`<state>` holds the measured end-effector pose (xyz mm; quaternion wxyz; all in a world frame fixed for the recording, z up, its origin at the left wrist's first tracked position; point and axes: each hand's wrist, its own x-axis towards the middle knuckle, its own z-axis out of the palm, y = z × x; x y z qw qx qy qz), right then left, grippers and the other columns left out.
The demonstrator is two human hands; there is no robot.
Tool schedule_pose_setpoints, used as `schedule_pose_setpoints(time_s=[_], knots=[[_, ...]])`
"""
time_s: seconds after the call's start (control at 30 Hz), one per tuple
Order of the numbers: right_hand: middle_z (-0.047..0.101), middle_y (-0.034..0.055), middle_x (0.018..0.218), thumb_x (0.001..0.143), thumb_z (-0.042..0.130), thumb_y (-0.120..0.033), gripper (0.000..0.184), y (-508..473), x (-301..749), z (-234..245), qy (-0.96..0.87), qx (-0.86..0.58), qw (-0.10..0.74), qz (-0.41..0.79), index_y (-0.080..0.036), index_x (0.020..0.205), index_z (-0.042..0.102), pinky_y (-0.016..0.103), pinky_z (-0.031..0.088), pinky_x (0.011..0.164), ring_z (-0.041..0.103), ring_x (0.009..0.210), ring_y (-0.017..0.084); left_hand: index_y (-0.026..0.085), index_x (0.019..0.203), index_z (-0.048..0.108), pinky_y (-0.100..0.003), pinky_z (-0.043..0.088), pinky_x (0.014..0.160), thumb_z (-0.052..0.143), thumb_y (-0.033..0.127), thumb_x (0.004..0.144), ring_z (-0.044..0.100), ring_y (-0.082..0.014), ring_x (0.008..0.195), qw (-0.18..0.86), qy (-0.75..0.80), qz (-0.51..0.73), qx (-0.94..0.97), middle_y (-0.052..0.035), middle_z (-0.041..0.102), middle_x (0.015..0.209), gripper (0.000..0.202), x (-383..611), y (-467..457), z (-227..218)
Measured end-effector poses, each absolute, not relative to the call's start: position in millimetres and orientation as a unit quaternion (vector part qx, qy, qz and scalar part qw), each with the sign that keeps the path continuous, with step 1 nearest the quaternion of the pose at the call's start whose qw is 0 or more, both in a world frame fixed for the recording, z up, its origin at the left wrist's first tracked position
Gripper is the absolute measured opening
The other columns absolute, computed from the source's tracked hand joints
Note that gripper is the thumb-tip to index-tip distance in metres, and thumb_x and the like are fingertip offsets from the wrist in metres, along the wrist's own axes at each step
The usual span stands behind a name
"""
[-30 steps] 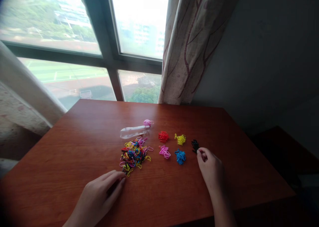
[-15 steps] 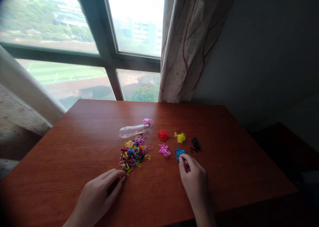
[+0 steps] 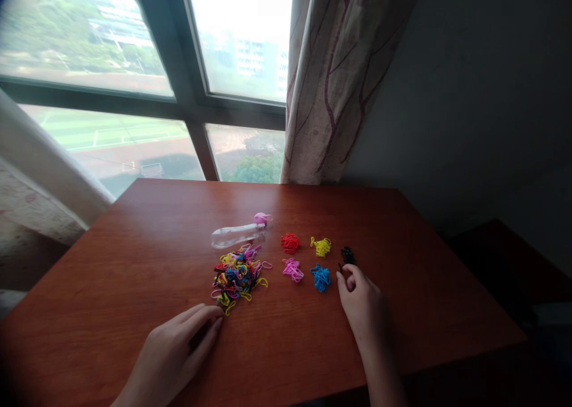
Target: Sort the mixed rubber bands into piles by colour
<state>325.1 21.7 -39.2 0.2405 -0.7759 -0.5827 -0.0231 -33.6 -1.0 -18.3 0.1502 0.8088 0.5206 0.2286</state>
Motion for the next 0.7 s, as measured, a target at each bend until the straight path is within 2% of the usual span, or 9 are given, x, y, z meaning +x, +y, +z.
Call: schedule_pose_setpoints(time_s=[0.33, 0.57, 0.7], knots=[[0.066, 0.0009, 0.072, 0.089, 0.051, -0.028, 0.022, 35, 332, -42, -0.608, -0.767, 0.191, -0.073, -0.022, 0.101, 0.067, 0.027, 0.027, 0.053, 0.058, 0.061, 0.017, 0.026, 0.093, 0.063, -0.023, 0.050, 0.064, 0.047, 0.029, 0.095, 0.070, -0.0152, 0.073, 0.149, 0.519, 0.228, 0.810, 0.0019, 0.072, 0.085, 0.017, -34, 0, -20], [0.068, 0.0007, 0.075, 0.088, 0.053, -0.027, 0.020, 37, 332, -44, -0.586, -0.782, 0.193, -0.086, -0.022, 0.101, 0.067, 0.026, 0.027, 0.053, 0.058, 0.060, 0.016, 0.026, 0.093, 0.063, -0.023, 0.050, 0.063, 0.046, 0.028, 0.095, 0.069, -0.0150, 0.071, 0.151, 0.522, 0.221, 0.810, 0.0021, 0.071, 0.084, 0.017, -33, 0, -19], [0.066, 0.0015, 0.069, 0.090, 0.050, -0.032, 0.024, 34, 326, -43, -0.587, -0.770, 0.231, -0.091, -0.020, 0.102, 0.068, 0.027, 0.032, 0.054, 0.059, 0.058, 0.017, 0.027, 0.093, 0.063, -0.023, 0.050, 0.063, 0.046, 0.028, 0.095, 0.069, -0.0149, 0.072, 0.150, 0.524, 0.222, 0.809, 0.0024, 0.071, 0.084, 0.017, -33, 0, -19]])
